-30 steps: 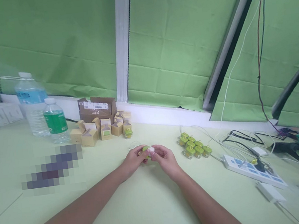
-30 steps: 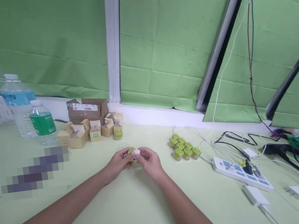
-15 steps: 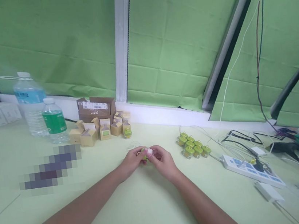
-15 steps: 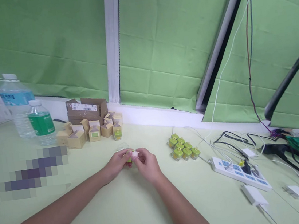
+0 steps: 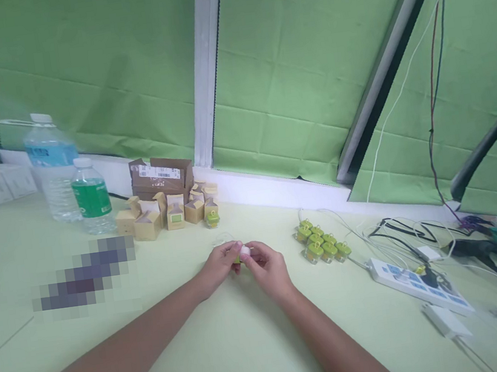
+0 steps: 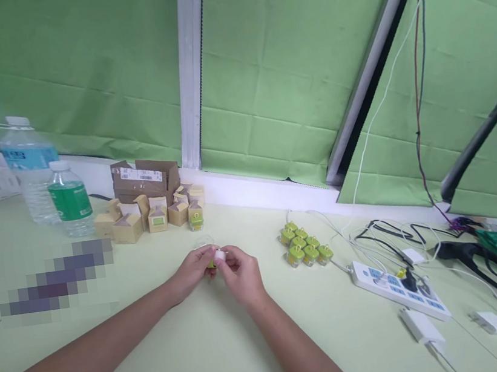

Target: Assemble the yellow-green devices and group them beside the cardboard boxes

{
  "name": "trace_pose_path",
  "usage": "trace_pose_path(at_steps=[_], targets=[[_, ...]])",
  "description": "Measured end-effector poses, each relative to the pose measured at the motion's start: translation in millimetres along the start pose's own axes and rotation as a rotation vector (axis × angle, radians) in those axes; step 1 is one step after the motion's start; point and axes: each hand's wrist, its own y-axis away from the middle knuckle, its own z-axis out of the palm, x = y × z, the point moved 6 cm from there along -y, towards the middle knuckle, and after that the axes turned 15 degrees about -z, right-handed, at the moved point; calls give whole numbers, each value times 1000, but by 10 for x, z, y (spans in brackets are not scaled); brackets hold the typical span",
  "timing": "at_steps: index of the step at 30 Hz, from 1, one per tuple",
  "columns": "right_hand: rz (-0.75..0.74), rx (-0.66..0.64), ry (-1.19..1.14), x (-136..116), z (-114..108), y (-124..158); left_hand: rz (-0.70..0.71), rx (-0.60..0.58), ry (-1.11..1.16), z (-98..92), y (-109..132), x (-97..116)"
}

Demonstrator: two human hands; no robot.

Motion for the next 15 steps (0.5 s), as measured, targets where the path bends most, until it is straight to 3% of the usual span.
trace_pose_path(at_steps=[15], targets=[[-5, -17, 103, 48, 10, -15, 27, -20, -31, 1, 21, 20]])
